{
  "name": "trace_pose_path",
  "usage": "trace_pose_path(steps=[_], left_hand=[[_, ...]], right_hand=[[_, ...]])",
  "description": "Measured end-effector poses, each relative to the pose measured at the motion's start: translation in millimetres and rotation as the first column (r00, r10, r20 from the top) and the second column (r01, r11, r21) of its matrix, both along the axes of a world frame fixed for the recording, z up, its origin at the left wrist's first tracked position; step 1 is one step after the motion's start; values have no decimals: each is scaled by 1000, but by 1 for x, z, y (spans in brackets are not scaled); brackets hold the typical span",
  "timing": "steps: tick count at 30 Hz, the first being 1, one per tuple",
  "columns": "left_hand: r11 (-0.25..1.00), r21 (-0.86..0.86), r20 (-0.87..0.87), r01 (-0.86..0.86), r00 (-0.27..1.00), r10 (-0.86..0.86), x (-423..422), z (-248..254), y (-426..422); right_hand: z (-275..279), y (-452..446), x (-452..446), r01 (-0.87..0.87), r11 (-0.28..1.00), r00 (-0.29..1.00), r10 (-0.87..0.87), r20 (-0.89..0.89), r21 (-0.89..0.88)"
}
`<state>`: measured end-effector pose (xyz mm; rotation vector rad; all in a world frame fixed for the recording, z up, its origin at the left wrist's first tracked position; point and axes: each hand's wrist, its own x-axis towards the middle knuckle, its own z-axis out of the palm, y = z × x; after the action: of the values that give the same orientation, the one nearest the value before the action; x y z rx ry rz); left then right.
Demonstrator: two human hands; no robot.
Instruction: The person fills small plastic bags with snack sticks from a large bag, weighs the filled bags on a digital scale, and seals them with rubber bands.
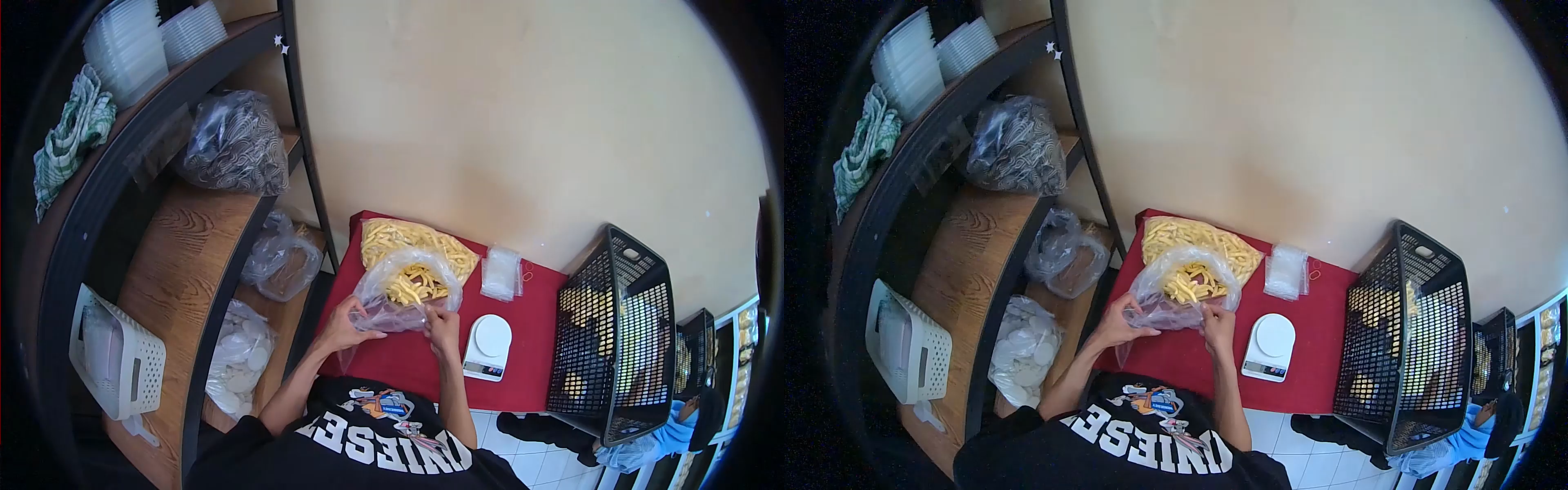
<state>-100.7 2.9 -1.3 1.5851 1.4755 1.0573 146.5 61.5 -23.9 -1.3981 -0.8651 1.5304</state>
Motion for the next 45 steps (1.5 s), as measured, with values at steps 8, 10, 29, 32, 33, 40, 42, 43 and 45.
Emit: trace_pose_path(steps=[8, 10, 29, 32, 33, 40, 42, 43, 45], left_hand=[[945, 304, -380, -123, 894, 239, 11, 43, -35], [977, 198, -69, -80, 993, 95, 20, 56, -21], [963, 110, -305, 247, 930, -204, 106, 46, 56], [937, 208, -285, 279, 934, -215, 119, 42, 61], [950, 187, -265, 248, 944, -194, 122, 45, 62], [952, 303, 3, 46, 999, -49, 104, 26, 75], [963, 270, 71, 25, 996, -46, 101, 25, 71], [970, 241, 135, 14, 990, -48, 98, 26, 70], [958, 286, 127, -24, 992, -13, 93, 23, 71]], right_hand=[[-1, -9, 57, -71, 997, 982, 65, -178, -28], [15, -6, 64, -58, 998, 981, 51, -185, -34], [126, 36, 56, -480, 869, 824, 494, 277, -120], [125, 54, 42, -631, 761, 673, 634, 380, -151], [128, 56, 41, -630, 763, 676, 631, 381, -146], [149, 57, 22, -554, 719, 733, 182, 656, 419], [152, 39, 13, -571, 564, 777, 137, 614, 597], [147, 36, 11, -573, 563, 778, 143, 612, 596], [139, 34, 10, -466, 608, 837, 68, 543, 643]])
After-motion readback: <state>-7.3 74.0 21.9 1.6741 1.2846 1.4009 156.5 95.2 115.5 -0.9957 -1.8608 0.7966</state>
